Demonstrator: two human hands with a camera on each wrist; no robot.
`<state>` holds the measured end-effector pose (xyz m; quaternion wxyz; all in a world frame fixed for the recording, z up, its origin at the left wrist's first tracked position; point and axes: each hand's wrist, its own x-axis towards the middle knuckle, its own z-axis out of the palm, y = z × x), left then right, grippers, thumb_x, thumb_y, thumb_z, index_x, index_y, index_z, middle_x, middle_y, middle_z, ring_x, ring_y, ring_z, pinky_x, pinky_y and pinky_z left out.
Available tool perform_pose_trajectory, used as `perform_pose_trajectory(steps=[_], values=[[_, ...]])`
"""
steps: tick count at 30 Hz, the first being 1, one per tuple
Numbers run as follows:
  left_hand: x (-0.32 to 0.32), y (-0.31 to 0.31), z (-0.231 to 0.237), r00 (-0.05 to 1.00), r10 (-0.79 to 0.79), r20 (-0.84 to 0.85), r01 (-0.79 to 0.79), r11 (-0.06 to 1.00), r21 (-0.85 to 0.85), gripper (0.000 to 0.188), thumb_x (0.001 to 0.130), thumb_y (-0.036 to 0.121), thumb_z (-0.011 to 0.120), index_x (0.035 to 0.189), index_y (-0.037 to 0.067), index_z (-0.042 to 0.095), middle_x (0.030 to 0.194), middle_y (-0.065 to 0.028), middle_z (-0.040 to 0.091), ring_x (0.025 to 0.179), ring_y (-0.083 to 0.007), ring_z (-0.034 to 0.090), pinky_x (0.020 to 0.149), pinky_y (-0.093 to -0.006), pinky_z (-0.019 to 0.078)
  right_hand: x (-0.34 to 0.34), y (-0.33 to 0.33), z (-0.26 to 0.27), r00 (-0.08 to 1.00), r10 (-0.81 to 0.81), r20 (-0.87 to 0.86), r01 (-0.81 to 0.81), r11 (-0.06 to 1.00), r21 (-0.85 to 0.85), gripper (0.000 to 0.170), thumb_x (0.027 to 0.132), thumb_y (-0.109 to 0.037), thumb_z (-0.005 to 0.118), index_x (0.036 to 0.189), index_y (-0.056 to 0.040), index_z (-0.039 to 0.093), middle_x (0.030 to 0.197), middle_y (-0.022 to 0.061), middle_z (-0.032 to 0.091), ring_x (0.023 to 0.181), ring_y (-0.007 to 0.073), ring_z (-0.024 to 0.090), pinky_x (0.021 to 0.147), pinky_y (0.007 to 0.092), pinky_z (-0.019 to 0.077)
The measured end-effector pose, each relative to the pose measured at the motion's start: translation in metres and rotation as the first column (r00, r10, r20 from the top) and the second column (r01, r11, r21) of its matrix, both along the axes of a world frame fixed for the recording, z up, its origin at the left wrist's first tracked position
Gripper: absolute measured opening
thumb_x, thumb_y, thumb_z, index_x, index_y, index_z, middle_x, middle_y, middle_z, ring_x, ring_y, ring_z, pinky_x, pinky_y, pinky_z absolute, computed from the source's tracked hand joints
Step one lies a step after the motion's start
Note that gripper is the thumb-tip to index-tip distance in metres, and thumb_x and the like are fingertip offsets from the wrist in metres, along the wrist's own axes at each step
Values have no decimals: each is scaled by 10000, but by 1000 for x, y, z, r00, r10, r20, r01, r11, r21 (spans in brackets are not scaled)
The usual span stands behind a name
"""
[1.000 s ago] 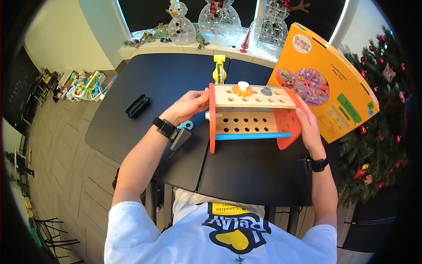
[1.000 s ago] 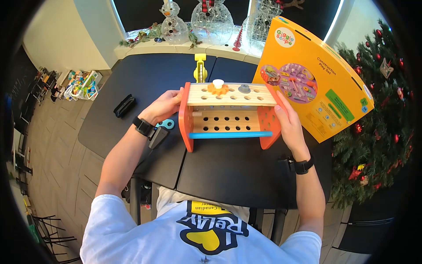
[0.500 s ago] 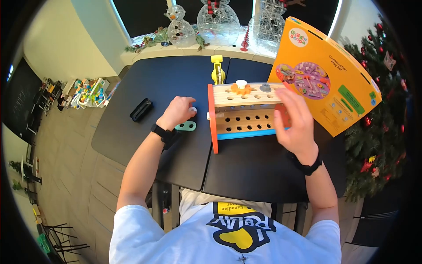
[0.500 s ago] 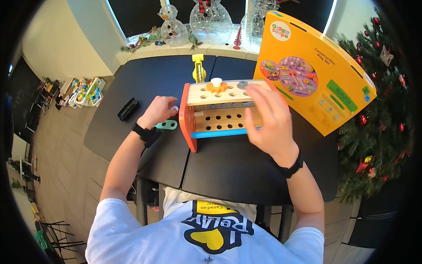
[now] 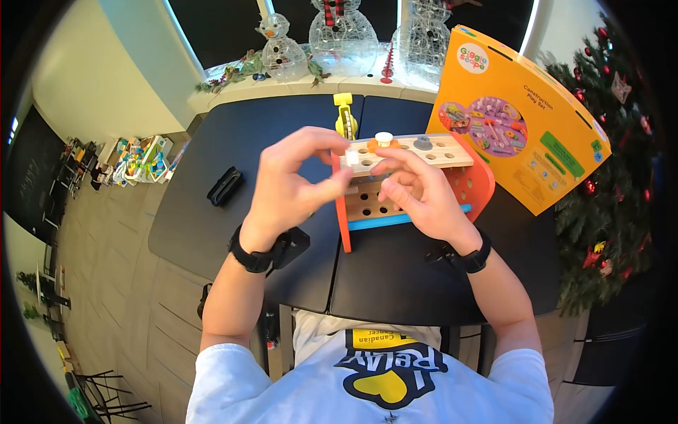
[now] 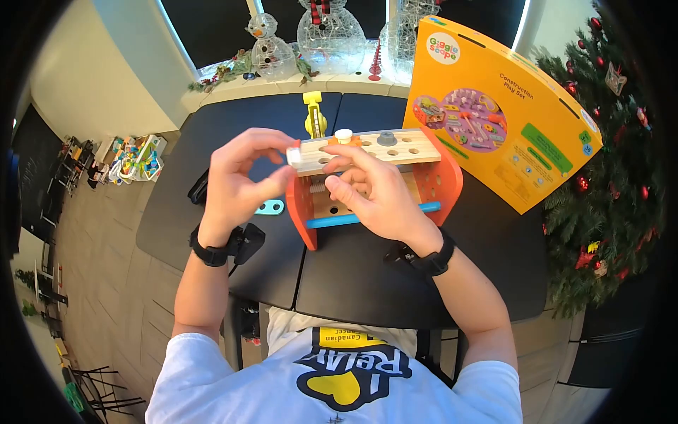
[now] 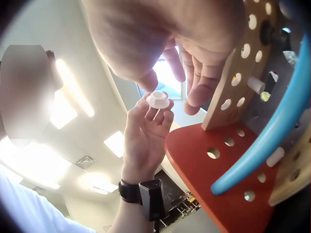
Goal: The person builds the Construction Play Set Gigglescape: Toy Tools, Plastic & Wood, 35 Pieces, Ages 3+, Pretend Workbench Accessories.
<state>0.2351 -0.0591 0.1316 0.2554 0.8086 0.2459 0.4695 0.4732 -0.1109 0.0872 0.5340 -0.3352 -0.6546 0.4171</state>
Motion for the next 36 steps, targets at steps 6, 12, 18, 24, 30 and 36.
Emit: perform_pose_trajectory(steps=[6,12,18,24,30,36], values=[[22,-5,-5,991,-30,-129,64,960,271,325,778,74,868,1075,48,739,1104,-111,756,894,-257,736,808,-334,594,1,1,2,995,53,-79,-65,986,-154,412,1031,-149,688,1390,27,589,1120,95,729,939,113,710,736,257,571],[10,-1,-13,993,61,-103,-29,955,295,245,839,72,814,1067,23,738,1116,-128,761,943,-284,743,857,-364,588,0,5,-9,950,-192,246,144,969,202,262,949,-47,728,1203,16,705,1159,102,732,925,169,747,740,309,605],[-12,23,-68,955,250,159,-178,914,-365,189,966,83,706,1128,-13,711,1086,-90,740,1022,-159,684,906,-326,544,-3,1,-18,789,-348,506,31,845,534,233,884,-61,759,1106,0,722,1062,134,699,857,285,742,749,364,603],[-20,34,-108,942,282,-180,-333,747,-575,272,989,184,680,1163,-24,705,1053,-113,745,974,-176,688,858,-329,548,-7,20,-31,732,-159,662,57,983,173,192,885,-47,746,1049,45,707,916,171,737,868,279,756,741,370,601],[-13,36,-121,950,174,-260,-303,721,-624,258,969,166,697,1128,-33,737,1039,-148,778,974,-230,735,879,-364,573,-14,47,-35,660,-26,751,125,989,-75,192,898,-54,701,1047,66,679,918,196,727,901,313,739,836,388,580],[-9,28,-113,940,216,-266,-337,724,-602,262,970,167,708,1121,-42,751,1015,-151,786,947,-221,742,863,-357,577,-26,67,-54,587,-24,809,173,980,-96,209,888,-38,681,1088,19,663,1020,189,715,977,337,697,888,419,551]])
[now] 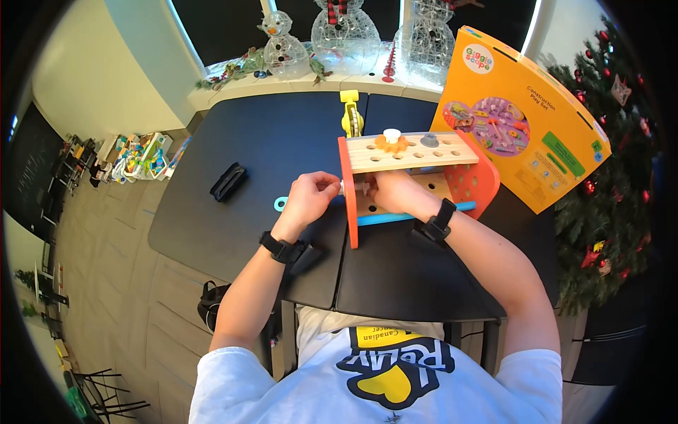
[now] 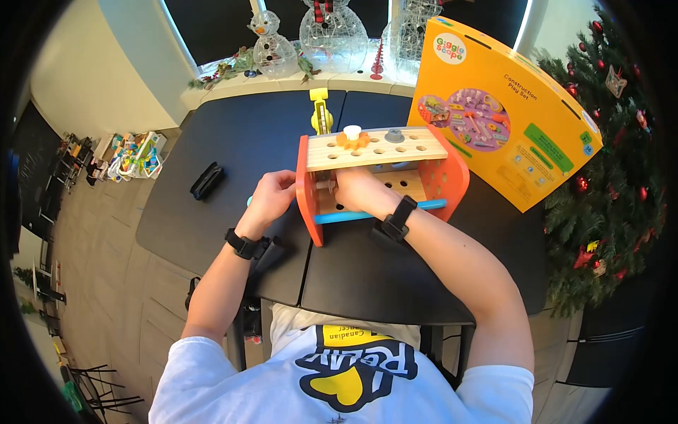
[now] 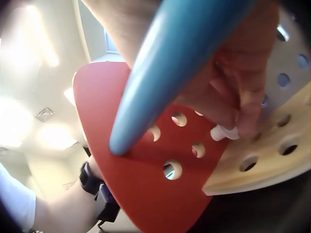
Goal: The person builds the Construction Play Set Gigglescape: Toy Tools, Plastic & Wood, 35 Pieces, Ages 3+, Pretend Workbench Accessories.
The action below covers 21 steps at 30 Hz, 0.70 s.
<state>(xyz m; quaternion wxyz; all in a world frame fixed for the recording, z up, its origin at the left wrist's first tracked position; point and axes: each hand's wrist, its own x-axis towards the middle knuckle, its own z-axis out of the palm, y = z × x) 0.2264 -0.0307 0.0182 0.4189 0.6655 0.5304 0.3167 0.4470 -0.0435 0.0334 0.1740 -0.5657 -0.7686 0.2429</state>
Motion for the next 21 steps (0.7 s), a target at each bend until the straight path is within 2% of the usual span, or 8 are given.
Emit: perform_pose_trajectory(steps=[2,5,11,14,17,21], values=[[-1,0,-1,1000,-8,-3,8,1000,17,266,971,169,706,1126,-43,750,1018,-152,786,945,-219,740,858,-357,576,-3,6,-11,1000,-9,16,9,999,34,206,889,-28,670,1091,8,660,1032,181,715,986,341,691,879,423,546],[0,-3,3,1000,-8,-27,8,1000,20,272,971,170,704,1132,-44,750,1021,-156,786,942,-224,740,853,-360,575,-2,7,-16,997,20,-75,-11,993,116,180,903,-19,642,1081,12,646,1036,185,705,995,343,682,862,433,539],[2,-3,5,997,2,-81,-1,1000,12,273,964,162,703,1140,-40,754,1015,-161,786,927,-233,740,846,-366,575,-3,3,-1,995,74,-72,-71,997,35,151,927,12,587,1072,16,626,964,174,669,892,337,651,803,429,527],[2,-3,3,997,4,-76,-2,1000,30,273,958,161,705,1139,-37,758,1009,-161,786,918,-234,741,843,-367,574,-5,4,-8,991,50,-122,-36,993,114,139,925,17,584,1057,17,628,949,178,667,888,336,651,795,420,527],[4,-4,6,996,4,-88,-1,999,35,280,957,169,705,1141,-35,760,1004,-163,787,910,-235,742,837,-367,574,-5,11,-10,995,51,-80,-49,998,25,140,925,12,581,1053,15,638,983,197,680,918,350,662,811,443,528],[5,-5,10,991,22,-129,-19,1000,25,299,960,188,699,1151,-33,762,996,-166,789,901,-231,740,827,-365,572,-6,15,-12,997,46,-67,-46,999,-11,159,919,-3,587,1064,19,647,1029,211,689,953,367,662,835,457,526]])
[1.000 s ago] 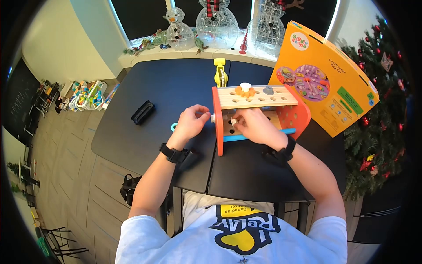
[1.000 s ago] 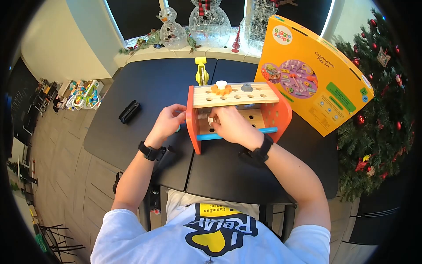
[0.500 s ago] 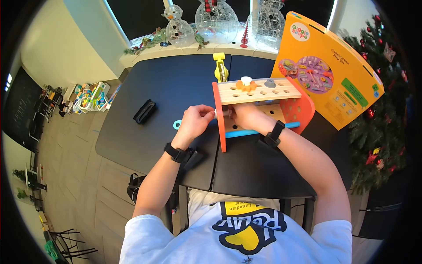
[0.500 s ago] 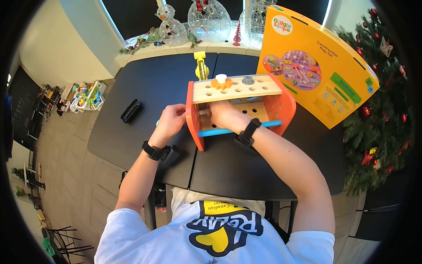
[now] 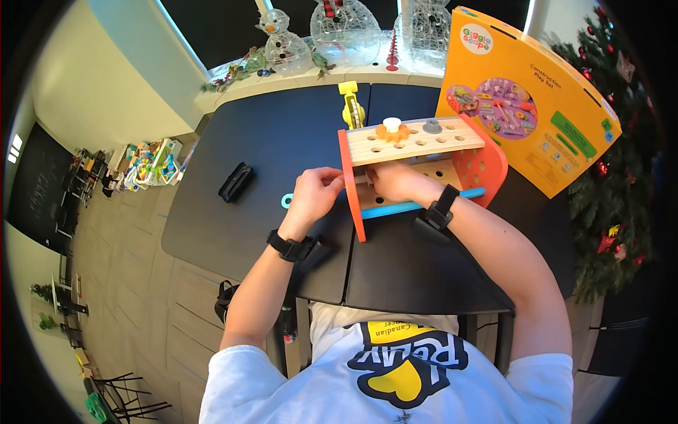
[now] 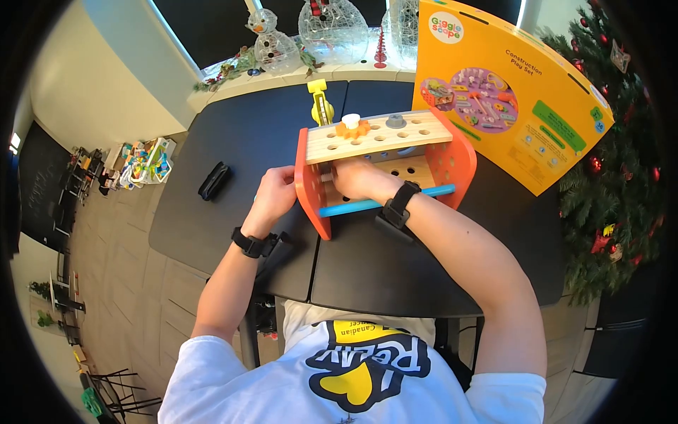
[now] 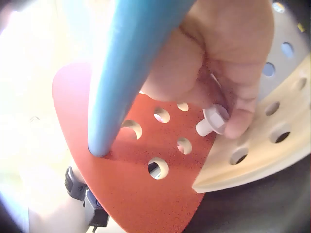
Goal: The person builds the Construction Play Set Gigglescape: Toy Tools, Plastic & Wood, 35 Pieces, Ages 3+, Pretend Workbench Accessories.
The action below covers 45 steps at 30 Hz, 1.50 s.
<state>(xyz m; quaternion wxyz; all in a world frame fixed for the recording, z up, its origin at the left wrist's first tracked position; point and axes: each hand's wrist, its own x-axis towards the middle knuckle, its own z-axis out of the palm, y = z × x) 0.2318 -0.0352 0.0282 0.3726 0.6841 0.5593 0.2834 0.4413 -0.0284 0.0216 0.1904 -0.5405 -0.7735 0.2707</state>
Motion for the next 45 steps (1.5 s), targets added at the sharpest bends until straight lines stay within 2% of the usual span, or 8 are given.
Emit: perform_pose_trajectory(steps=[11,14,17,23,29,35,38,45], values=[[-2,2,-2,1000,-22,12,22,1000,1,319,960,207,701,1164,-30,762,998,-172,791,902,-234,744,826,-365,573,3,-7,13,1000,17,-21,-19,995,-101,223,928,-35,600,1140,26,635,1074,226,689,998,392,646,873,458,520],[-1,-1,-1,1000,-8,13,8,1000,14,312,958,198,697,1166,-25,764,986,-164,791,893,-227,742,822,-362,574,1,4,-5,999,31,25,-31,1000,0,216,946,-70,590,1132,27,639,1074,232,687,997,395,648,873,461,520],[-2,-1,0,999,-11,33,11,1000,4,302,954,182,688,1163,-21,767,966,-156,789,875,-213,735,811,-354,573,1,1,1,999,-1,32,7,986,-167,212,956,-92,579,1122,25,640,1069,236,688,1008,396,653,877,459,521],[-2,-1,1,1000,-19,19,19,1000,-3,295,951,174,680,1155,-19,772,950,-144,787,857,-200,727,792,-349,568,3,-3,4,999,12,-35,-16,993,-117,223,941,-71,590,1134,26,646,1102,254,694,1056,403,659,907,463,522],[-3,2,-3,999,-31,22,31,999,8,302,955,185,688,1158,-23,770,942,-142,787,857,-197,726,792,-346,564,0,3,0,994,47,102,-40,997,-73,227,962,-69,542,1133,38,645,1067,236,699,1025,392,670,880,455,530],[-5,1,-4,996,-28,81,29,1000,-10,291,965,177,682,1159,-22,769,941,-141,789,851,-192,725,791,-345,563,1,-7,24,983,-127,-134,77,941,-330,242,962,-66,541,1151,42,644,1065,235,704,1032,378,678,889,450,535],[-5,1,-3,998,-29,61,30,1000,-2,288,967,174,679,1158,-22,767,939,-142,789,850,-192,725,790,-344,564,1,-7,16,1000,-24,6,25,996,-91,242,948,-65,578,1160,34,639,1069,228,704,1024,379,679,879,445,536],[-3,-1,0,1000,-22,18,21,999,33,287,969,176,674,1150,-25,768,959,-158,792,844,-212,730,785,-352,565,2,-6,8,1000,19,9,-18,993,-118,253,934,-58,593,1169,20,645,1102,227,706,1050,389,674,898,456,531]])
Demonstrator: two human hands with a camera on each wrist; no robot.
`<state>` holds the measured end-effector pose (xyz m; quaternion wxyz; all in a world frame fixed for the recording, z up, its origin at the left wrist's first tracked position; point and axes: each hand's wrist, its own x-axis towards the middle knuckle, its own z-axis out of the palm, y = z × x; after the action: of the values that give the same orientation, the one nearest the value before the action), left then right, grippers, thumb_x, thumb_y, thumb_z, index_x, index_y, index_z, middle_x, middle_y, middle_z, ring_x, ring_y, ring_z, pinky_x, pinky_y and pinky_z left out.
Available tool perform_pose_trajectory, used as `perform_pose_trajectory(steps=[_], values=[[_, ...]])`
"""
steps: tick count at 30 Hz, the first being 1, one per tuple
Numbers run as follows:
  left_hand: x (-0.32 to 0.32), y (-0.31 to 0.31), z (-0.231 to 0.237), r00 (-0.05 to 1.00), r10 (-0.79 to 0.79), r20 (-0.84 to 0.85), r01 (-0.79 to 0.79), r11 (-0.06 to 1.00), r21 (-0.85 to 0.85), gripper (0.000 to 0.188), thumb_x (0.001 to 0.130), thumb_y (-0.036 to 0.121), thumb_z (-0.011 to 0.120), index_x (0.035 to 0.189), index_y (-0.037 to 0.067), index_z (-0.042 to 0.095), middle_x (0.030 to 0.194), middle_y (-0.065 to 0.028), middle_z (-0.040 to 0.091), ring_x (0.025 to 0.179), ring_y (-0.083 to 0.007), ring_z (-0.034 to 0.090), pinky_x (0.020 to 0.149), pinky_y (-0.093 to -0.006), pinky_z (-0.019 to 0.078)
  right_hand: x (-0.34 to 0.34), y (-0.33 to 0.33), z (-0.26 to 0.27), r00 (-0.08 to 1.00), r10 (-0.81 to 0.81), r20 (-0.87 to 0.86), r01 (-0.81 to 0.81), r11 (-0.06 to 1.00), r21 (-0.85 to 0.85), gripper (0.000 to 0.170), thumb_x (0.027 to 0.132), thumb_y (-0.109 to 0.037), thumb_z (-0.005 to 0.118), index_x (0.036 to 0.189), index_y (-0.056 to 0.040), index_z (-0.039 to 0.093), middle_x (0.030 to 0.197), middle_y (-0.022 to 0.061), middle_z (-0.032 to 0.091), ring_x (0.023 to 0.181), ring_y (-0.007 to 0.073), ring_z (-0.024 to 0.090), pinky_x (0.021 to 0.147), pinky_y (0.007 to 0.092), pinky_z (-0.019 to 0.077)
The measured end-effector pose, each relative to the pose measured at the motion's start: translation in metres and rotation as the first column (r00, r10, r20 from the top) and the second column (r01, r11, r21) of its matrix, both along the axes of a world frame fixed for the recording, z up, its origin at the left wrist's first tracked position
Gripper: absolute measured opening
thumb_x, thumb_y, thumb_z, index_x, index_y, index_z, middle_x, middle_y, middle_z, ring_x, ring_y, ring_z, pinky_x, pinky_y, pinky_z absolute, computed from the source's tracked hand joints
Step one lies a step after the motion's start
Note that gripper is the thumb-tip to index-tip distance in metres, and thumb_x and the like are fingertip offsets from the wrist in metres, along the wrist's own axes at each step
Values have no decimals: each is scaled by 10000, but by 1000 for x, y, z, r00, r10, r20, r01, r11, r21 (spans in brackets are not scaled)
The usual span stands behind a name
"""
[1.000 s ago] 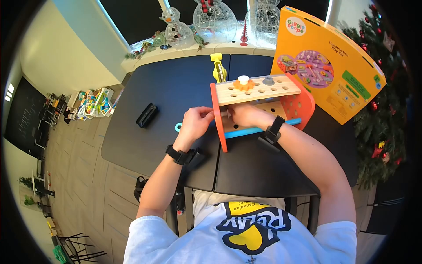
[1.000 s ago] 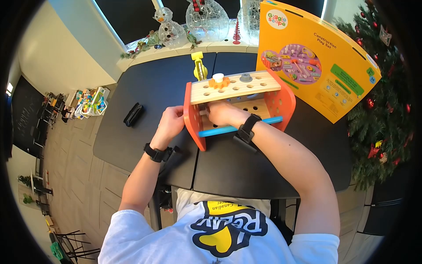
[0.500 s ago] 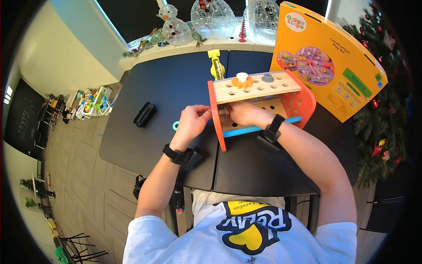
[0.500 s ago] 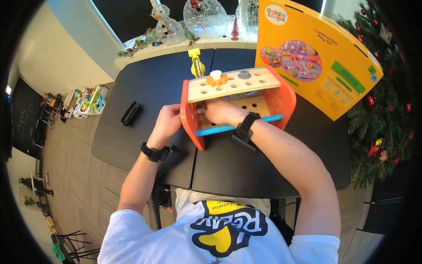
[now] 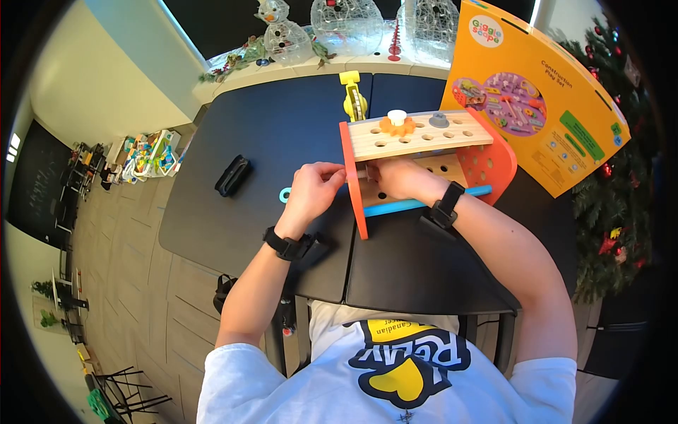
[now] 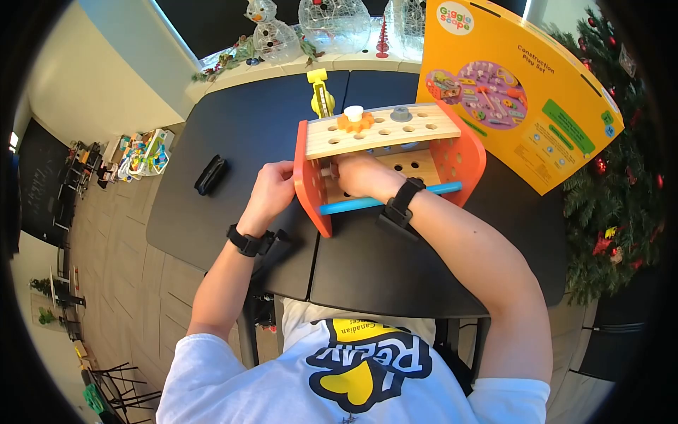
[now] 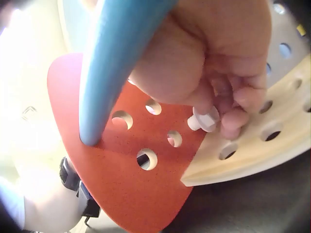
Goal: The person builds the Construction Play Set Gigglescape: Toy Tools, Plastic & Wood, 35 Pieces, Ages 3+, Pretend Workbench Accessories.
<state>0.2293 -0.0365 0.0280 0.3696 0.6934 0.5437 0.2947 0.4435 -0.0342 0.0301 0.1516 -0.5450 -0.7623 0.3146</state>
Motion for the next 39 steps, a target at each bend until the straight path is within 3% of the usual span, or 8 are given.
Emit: perform_pose_trajectory(steps=[2,8,11,20,23,29,32,39], values=[[-2,4,-5,1000,-5,18,5,1000,-10,287,968,177,676,1148,-26,768,957,-159,792,838,-215,731,780,-353,565,-4,2,-2,998,-19,63,19,1000,1,256,934,-55,587,1170,24,645,1111,230,707,1064,393,673,907,459,528],[-4,3,-7,1000,-23,20,23,1000,2,298,967,185,680,1153,-32,765,940,-162,791,822,-215,730,771,-351,565,-7,-21,38,998,-36,-42,38,998,45,258,913,-28,603,1160,37,642,1120,250,703,1072,413,670,905,453,528],[-3,3,-7,1000,-22,20,21,1000,5,303,971,194,685,1157,-32,763,942,-166,791,822,-220,732,772,-352,566,-4,-16,14,985,2,-173,18,993,114,272,890,-5,615,1159,33,641,1097,249,705,1041,424,675,870,460,538],[3,-4,7,999,-2,-53,3,1000,24,287,972,177,682,1142,-40,764,963,-185,789,869,-242,749,811,-360,577,-3,-5,-3,997,42,63,-52,984,172,257,861,16,626,1115,58,633,1026,248,701,973,424,681,835,465,548],[1,-5,8,999,-6,-49,6,1000,15,281,969,165,683,1144,-41,762,969,-186,790,871,-246,751,817,-361,579,-7,-11,1,1000,-2,-13,4,984,176,273,846,22,628,1116,62,636,1020,264,698,972,434,681,834,470,548],[5,-9,11,998,-5,-64,5,1000,9,284,967,168,686,1142,-43,760,973,-190,788,866,-259,751,812,-366,578,1,-15,17,995,67,-69,-59,992,112,283,851,36,600,1129,70,641,1069,293,696,1014,460,675,866,484,546],[6,-8,12,997,1,-74,0,1000,12,285,967,171,688,1138,-44,761,975,-193,787,873,-265,753,810,-368,577,-1,-11,-1,999,53,9,-54,965,256,274,850,30,606,1119,67,646,1063,291,697,1014,451,678,871,478,546],[6,-11,12,997,20,-70,-18,999,38,281,962,169,695,1125,-49,763,962,-195,787,873,-264,759,804,-364,579,-5,-14,9,998,18,53,-25,992,128,279,855,12,622,1130,53,652,1065,278,701,1026,438,681,869,470,549]])
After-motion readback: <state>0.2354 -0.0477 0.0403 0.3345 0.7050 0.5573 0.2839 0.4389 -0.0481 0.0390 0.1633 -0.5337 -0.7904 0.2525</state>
